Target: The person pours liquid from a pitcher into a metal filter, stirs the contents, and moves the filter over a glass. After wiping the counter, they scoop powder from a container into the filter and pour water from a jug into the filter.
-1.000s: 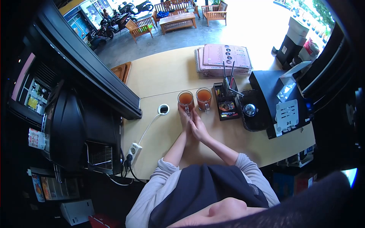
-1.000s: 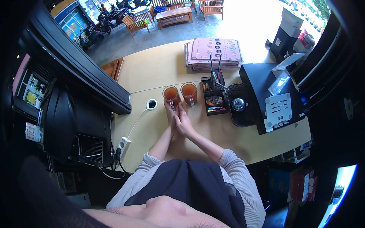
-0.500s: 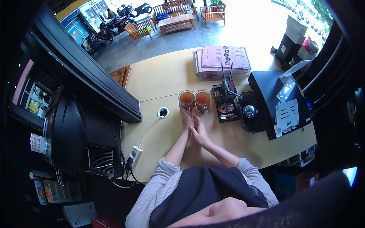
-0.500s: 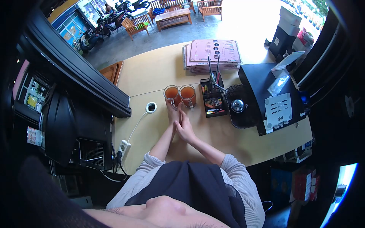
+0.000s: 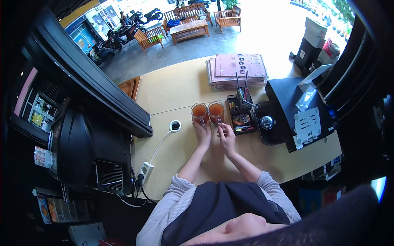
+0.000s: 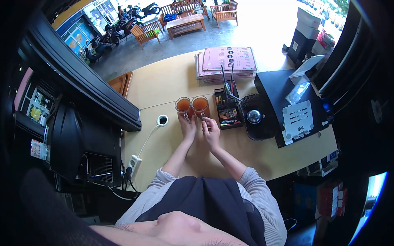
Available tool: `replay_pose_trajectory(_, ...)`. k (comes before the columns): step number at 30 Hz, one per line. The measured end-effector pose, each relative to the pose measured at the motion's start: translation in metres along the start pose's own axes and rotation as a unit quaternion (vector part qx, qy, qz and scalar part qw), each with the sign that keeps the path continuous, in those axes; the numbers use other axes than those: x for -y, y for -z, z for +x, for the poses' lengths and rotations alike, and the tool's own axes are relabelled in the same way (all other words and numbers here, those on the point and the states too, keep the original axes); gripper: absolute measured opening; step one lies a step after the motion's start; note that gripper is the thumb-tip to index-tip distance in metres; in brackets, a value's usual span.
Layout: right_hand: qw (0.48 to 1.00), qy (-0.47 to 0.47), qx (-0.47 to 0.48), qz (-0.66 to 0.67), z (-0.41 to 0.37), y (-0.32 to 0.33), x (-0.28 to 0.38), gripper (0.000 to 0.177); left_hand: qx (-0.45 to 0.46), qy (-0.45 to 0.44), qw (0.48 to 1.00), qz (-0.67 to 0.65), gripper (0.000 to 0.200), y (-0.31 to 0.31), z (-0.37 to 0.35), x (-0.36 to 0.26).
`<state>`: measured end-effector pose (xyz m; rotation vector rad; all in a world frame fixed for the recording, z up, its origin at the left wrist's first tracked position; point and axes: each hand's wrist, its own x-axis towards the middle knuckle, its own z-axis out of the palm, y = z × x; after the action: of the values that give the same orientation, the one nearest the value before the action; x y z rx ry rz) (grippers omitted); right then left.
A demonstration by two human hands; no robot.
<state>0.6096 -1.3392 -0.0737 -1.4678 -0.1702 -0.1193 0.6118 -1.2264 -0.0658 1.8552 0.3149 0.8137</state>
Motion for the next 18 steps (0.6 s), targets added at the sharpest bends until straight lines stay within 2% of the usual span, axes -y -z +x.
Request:
replay_pose_trajectory(9,0.999,0.011,0.003,0.035,0.005,0.001,0.0,0.015,-0.012,0.006,0.999,0.052,0.075,-0.006,-0.003,0.004)
replay_pose_trajectory(15,0.999,0.013,0.007,0.031,0.008,0.007,-0.001,0.02,-0.001,0.02,0.997,0.075,0.075,-0.013,-0.006,-0.001)
replay_pose_trajectory(18,1.0,0.016,0.011,0.015,0.01,0.009,0.002,0.02,-0.019,0.015,0.998,0.052,0.078,-0.017,-0.008,0.0)
